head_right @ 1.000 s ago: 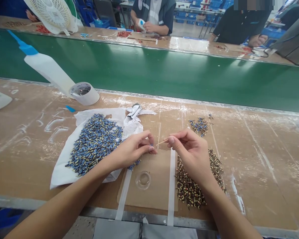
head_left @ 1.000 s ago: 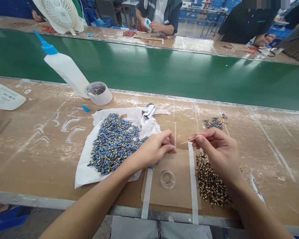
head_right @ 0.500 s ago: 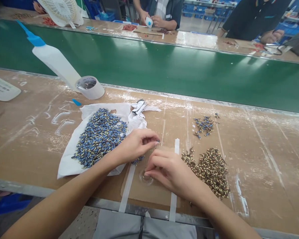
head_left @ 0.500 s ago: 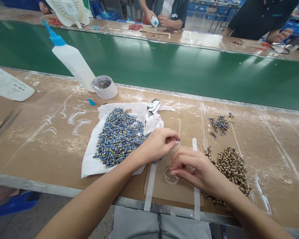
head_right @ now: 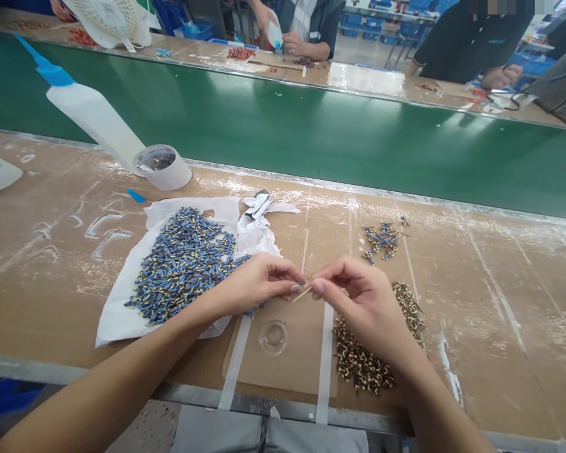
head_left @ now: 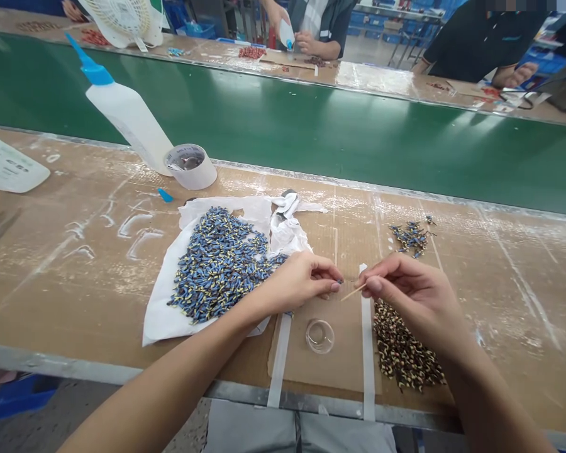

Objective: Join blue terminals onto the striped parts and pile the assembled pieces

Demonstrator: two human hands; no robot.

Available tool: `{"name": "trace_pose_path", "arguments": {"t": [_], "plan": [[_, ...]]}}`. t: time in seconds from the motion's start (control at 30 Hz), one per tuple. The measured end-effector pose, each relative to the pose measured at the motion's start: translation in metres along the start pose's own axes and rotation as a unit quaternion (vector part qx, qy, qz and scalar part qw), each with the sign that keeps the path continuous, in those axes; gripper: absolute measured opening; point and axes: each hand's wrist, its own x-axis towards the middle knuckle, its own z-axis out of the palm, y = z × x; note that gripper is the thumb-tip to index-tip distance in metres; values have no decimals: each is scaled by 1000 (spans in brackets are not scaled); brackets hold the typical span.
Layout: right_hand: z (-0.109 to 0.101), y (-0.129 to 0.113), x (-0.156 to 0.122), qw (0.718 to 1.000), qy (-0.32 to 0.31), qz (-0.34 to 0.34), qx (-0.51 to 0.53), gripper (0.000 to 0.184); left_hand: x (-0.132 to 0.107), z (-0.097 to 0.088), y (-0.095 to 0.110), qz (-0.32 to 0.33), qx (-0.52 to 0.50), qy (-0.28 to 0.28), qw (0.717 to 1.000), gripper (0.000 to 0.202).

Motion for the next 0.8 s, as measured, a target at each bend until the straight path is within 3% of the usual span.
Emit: {"name": "trace_pose_path", "arguments": {"t": [0.07, 0.17, 0.47, 0.8], "plan": [[-3, 4, 1, 997, 73, -19, -36, 8, 0, 1, -1, -8, -15, 5, 1000, 18], [-1, 10, 3, 989, 116, -26, -88, 10, 1, 1, -2, -17, -18, 11, 1000, 17], [3, 9, 6, 976, 94, -65, -186, 9, 1, 1, 0, -22, -2, 13, 1000, 16], [6, 10, 5, 969, 77, -91, -215, 6, 1, 1, 2, -25, 13, 11, 1000, 15]]}}
